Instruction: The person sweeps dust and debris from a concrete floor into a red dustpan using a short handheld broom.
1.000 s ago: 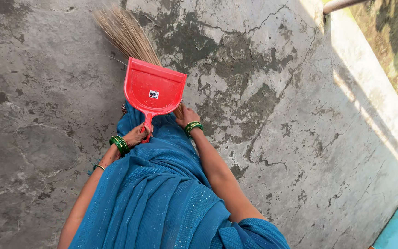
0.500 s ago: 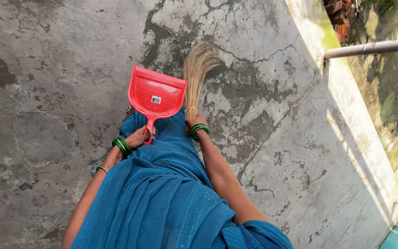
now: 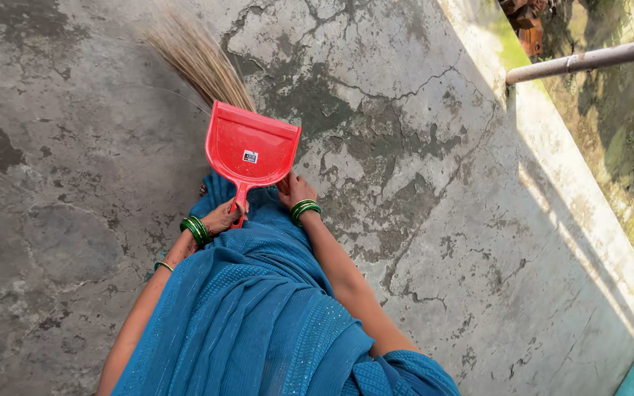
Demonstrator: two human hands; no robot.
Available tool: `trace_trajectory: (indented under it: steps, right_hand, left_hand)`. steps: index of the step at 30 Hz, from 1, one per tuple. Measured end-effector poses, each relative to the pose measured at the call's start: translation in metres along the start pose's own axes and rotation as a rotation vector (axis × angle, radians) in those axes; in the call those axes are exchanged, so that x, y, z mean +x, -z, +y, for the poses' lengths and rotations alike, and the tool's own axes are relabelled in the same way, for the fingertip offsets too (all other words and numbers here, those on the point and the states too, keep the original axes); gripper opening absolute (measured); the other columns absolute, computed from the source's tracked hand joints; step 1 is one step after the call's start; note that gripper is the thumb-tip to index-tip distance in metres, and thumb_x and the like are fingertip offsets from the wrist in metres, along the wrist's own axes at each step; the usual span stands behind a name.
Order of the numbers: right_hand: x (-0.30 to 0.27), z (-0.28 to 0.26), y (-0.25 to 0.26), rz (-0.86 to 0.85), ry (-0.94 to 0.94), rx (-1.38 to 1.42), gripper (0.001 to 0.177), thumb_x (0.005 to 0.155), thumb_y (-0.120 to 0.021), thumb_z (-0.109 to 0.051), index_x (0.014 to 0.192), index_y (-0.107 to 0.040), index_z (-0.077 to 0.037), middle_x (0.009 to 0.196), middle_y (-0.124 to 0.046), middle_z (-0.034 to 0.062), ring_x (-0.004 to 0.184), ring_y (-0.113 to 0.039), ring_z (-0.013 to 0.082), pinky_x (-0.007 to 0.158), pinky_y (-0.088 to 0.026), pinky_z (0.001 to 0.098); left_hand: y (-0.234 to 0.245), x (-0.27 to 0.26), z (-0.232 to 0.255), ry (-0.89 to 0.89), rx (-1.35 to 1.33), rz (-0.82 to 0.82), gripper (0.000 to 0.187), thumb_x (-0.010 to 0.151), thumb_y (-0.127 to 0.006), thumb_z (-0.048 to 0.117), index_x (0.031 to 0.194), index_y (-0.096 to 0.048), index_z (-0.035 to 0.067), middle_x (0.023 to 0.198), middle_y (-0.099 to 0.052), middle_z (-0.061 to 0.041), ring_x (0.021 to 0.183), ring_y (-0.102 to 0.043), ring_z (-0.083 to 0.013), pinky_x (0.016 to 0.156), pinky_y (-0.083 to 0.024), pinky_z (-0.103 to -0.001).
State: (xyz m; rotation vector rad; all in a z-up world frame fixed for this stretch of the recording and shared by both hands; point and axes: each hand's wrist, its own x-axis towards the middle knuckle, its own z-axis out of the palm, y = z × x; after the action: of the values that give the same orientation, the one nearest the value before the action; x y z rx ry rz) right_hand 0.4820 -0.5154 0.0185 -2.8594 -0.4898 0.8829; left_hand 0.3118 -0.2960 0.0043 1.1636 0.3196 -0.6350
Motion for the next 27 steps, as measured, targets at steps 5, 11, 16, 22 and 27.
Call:
trace_trajectory:
  steps: [5, 11, 16, 22, 27]
  right_hand:
    - [-0.009, 0.05, 0.035, 0.185, -0.303, -0.005, 0.089, 0.072, -0.081, -0.043, 0.148, -0.043, -0.015, 0.125, -0.064, 0.022, 0.106, -0.068, 0.0399, 0.088, -0.054, 0.0526]
    - [0.055, 0.096, 0.088, 0.158, -0.728, 0.41, 0.058, 0.068, -0.083, -0.042, 0.114, -0.072, -0.006, 0.106, -0.076, 0.0192, 0.098, -0.075, 0.0355, 0.086, -0.059, 0.0472]
    - [0.121, 0.088, 0.104, -0.013, -0.652, 0.381, 0.048, 0.065, -0.085, -0.038, 0.099, -0.076, -0.005, 0.091, -0.078, 0.0187, 0.088, -0.077, 0.0347, 0.082, -0.06, 0.0458]
    - [0.183, 0.031, 0.09, -0.257, -0.057, -0.061, 0.066, 0.077, -0.08, -0.039, 0.132, -0.058, -0.008, 0.114, -0.073, 0.021, 0.106, -0.071, 0.0383, 0.092, -0.058, 0.0478]
    - [0.224, 0.036, 0.106, -0.166, 0.232, -0.088, 0.079, 0.074, -0.077, -0.029, 0.145, -0.046, -0.013, 0.121, -0.067, 0.0204, 0.102, -0.07, 0.0404, 0.087, -0.057, 0.0511]
  left_hand:
    - [-0.003, 0.022, 0.01, -0.016, 0.084, -0.045, 0.076, 0.082, -0.045, 0.085, 0.105, -0.057, 0.013, 0.088, -0.052, 0.0, 0.081, -0.047, -0.0111, 0.072, -0.044, -0.028]
    - [0.001, 0.034, 0.011, 0.075, 0.082, 0.046, 0.08, 0.076, -0.039, 0.088, 0.107, -0.057, 0.016, 0.089, -0.055, 0.0, 0.079, -0.048, -0.0119, 0.071, -0.045, -0.03]
    - [0.004, 0.059, 0.037, 0.025, -0.101, 0.12, 0.08, 0.078, -0.047, 0.087, 0.106, -0.057, 0.013, 0.093, -0.057, -0.001, 0.087, -0.054, -0.0122, 0.077, -0.045, -0.028]
    - [-0.012, 0.096, 0.077, 0.06, -0.142, 0.195, 0.069, 0.081, -0.058, 0.078, 0.106, -0.056, 0.014, 0.093, -0.055, -0.001, 0.089, -0.056, -0.0132, 0.079, -0.047, -0.03]
    - [-0.011, 0.127, 0.101, 0.01, -0.15, 0.196, 0.064, 0.083, -0.06, 0.073, 0.108, -0.055, 0.014, 0.096, -0.055, 0.0, 0.093, -0.058, -0.0125, 0.082, -0.048, -0.03]
